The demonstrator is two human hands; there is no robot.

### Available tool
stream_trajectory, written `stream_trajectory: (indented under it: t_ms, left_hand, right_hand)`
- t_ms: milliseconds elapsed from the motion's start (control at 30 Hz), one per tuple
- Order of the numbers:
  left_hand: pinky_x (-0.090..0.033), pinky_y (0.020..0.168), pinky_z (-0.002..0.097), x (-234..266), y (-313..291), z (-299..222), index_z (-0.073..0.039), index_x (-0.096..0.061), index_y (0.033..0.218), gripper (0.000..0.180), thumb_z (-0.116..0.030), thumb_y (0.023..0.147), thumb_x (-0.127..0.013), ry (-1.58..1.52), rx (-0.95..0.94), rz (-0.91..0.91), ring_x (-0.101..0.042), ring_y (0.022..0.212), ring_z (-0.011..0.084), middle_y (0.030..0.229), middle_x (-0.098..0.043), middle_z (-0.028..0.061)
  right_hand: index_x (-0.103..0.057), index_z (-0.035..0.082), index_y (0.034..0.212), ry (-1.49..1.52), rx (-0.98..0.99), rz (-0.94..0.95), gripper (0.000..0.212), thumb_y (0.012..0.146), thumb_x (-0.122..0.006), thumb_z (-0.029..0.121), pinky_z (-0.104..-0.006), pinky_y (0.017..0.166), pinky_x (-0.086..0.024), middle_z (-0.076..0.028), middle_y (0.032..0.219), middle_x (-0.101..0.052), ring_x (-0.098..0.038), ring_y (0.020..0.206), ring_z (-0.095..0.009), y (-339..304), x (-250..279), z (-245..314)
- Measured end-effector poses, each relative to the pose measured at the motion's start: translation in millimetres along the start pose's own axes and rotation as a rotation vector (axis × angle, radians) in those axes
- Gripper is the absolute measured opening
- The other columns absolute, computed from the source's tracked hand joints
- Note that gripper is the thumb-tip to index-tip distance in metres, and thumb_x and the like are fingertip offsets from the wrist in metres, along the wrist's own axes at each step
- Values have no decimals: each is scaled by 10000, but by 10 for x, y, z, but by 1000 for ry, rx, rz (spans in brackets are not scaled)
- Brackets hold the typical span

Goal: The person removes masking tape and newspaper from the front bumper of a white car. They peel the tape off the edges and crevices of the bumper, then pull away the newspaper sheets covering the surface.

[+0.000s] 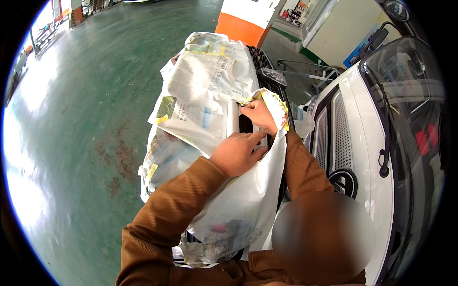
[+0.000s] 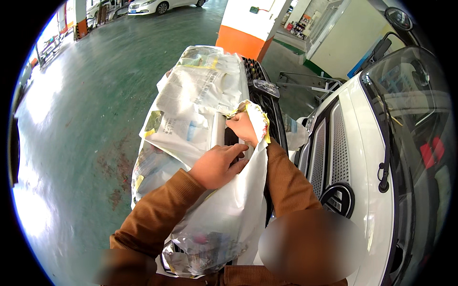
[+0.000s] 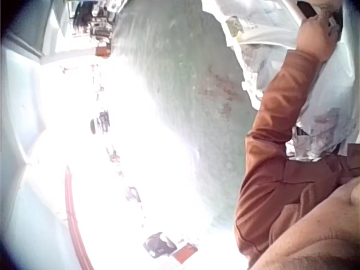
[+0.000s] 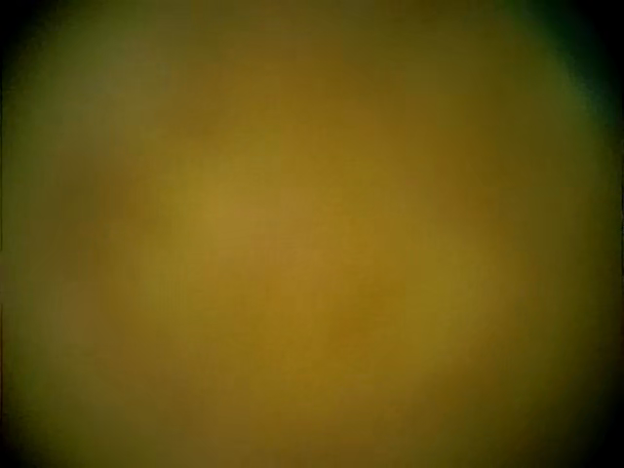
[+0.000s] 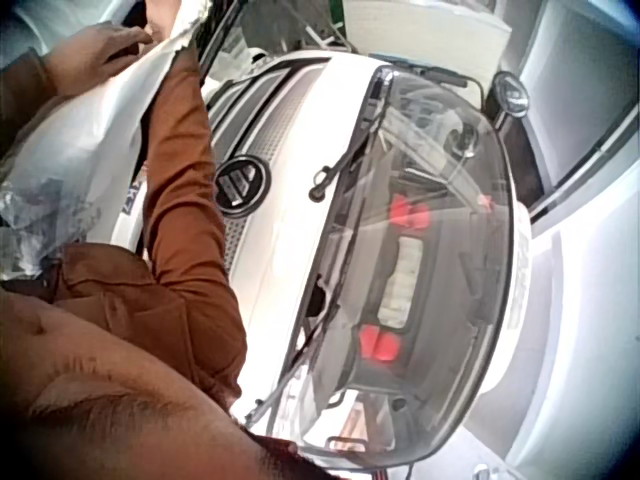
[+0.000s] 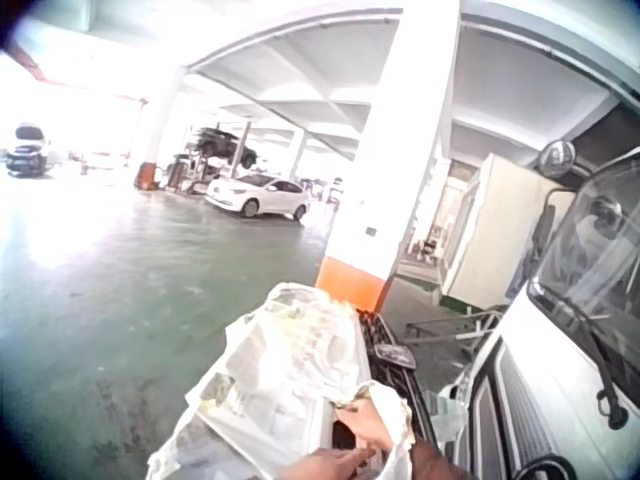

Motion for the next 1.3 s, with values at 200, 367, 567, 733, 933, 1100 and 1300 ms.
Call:
stream_trajectory:
  t_ms: [200, 367, 567, 733, 933, 1100, 1300]
  left_hand:
    - [-531, 954, 506, -52, -36, 58, -27, -650, 1317, 362, -268, 1048, -661, 34, 49, 40, -708, 1046, 421, 1087, -764, 199]
    - [-509, 962, 501, -53, -48, 57, -30, -648, 1267, 373, -334, 1052, -648, 53, 40, 58, -701, 1019, 382, 996, -750, 181]
    - [-506, 970, 499, -64, -65, 50, -46, -651, 1229, 331, -323, 1048, -649, 59, 25, 68, -700, 999, 386, 984, -741, 177]
    - [-512, 962, 495, -75, -64, 49, -55, -661, 1270, 326, -295, 1050, -648, 77, 44, 110, -694, 979, 397, 999, -743, 180]
    - [-508, 969, 485, -120, -75, 112, -51, -686, 1165, 288, -312, 1050, -643, 66, 22, 96, -692, 974, 395, 984, -743, 174]
    - [-518, 957, 508, -102, -66, 99, -47, -692, 1088, 272, -310, 1047, -641, 73, 42, 92, -698, 987, 400, 991, -752, 183]
    - [-529, 928, 536, -55, -67, 96, -43, -684, 1077, 239, -272, 1041, -626, 51, 67, 60, -705, 971, 426, 995, -757, 204]
  right_hand:
    - [-775, -20, 859, -23, -51, 16, 324, 883, -695, 292, -371, 659, -471, -45, 707, -667, -587, 686, -152, 34, 41, -50]
    - [-758, -40, 885, -149, -2, 36, 300, 920, -722, 257, -314, 655, -449, 20, 761, -645, -547, 726, -91, 43, -11, -25]
    - [-755, -49, 921, 114, 48, -75, 294, 958, -740, 243, -321, 678, -462, 8, 786, -675, -549, 733, -96, -33, 19, -9]
    - [-734, -59, 906, 108, 59, -122, 293, 980, -688, 221, -332, 669, -456, -24, 736, -655, -540, 708, -111, -85, 47, -5]
    - [-729, -68, 914, 50, 113, -203, 281, 992, -638, 186, -367, 684, -473, -109, 734, -678, -568, 689, -157, -215, 56, 179]
    - [-748, -56, 943, -8, 207, -261, 242, 989, -645, 158, -362, 666, -485, -95, 764, -710, -582, 695, -150, -341, 66, 341]
    - [-806, -43, 1074, 14, 149, -210, 254, 960, -680, 146, -346, 850, -558, -152, 931, -804, -728, 887, -218, -270, 22, 239]
Point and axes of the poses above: each hand's wrist, its own y-axis towards the middle knuckle, its own x-axis out of the back of the hand, z = x × y, the point moved 10 cm from there along y, towards the middle knuckle
